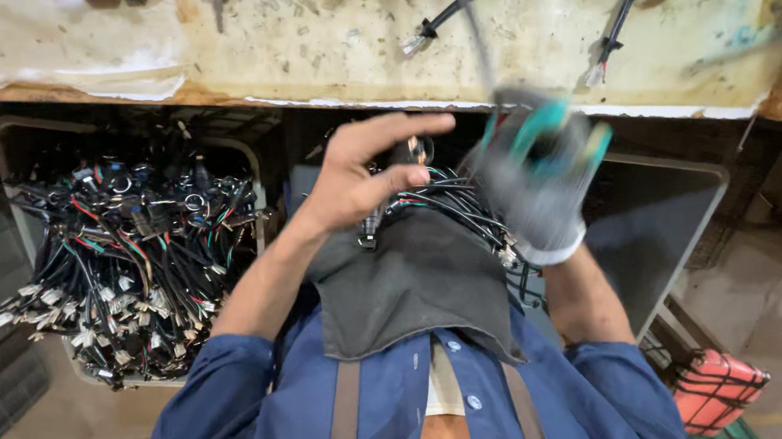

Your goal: The person holds a cable harness on their lap and uses pliers to cut and strip insulation from the wire ends, then places the processed harnesses onto the workbench and picks up the next one, repeating this cycle continuously.

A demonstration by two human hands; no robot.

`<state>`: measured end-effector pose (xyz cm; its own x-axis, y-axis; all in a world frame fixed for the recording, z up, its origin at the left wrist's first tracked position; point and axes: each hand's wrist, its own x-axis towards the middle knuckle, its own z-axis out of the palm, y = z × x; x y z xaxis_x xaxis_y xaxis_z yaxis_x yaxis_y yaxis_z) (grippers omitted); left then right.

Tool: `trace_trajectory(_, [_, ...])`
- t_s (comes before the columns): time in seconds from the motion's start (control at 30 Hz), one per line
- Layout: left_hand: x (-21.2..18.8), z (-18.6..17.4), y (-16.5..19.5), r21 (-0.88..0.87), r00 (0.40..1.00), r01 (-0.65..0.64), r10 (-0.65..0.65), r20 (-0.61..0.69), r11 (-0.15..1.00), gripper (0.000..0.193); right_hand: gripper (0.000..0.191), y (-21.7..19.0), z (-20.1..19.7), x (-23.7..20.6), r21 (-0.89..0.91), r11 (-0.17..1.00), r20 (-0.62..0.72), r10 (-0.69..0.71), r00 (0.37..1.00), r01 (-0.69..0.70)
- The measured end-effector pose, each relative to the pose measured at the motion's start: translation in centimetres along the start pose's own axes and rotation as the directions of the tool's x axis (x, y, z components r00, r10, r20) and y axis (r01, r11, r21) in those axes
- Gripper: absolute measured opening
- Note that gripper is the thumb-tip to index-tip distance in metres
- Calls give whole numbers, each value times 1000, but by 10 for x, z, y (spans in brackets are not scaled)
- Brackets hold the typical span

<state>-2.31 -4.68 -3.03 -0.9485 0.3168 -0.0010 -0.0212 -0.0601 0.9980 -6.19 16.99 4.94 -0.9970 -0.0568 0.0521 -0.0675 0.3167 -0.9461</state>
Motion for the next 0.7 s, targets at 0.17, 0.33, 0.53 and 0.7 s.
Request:
trace_trajectory(0.17, [1, 7, 14, 102, 993, -14, 2, 115, 995, 54, 38, -12, -9, 4, -273, 726, 551, -421, 721, 632])
trace_trajectory(0.33, [-1, 13, 23, 302, 1000, -6, 3, 11, 953, 44, 26, 27, 16, -22, -52, 990, 165, 141, 976, -134])
trace_trajectory(0.53, [-13, 27, 19, 59, 1000, 13, -12, -20, 998, 37, 21, 37, 15, -44, 599, 797, 34, 70, 997, -76])
trace_trajectory(0.7, [-18, 22, 6, 219, 994, -110, 106, 29, 969, 43, 18, 39, 35, -40, 901, 371, 180, 158, 971, -227])
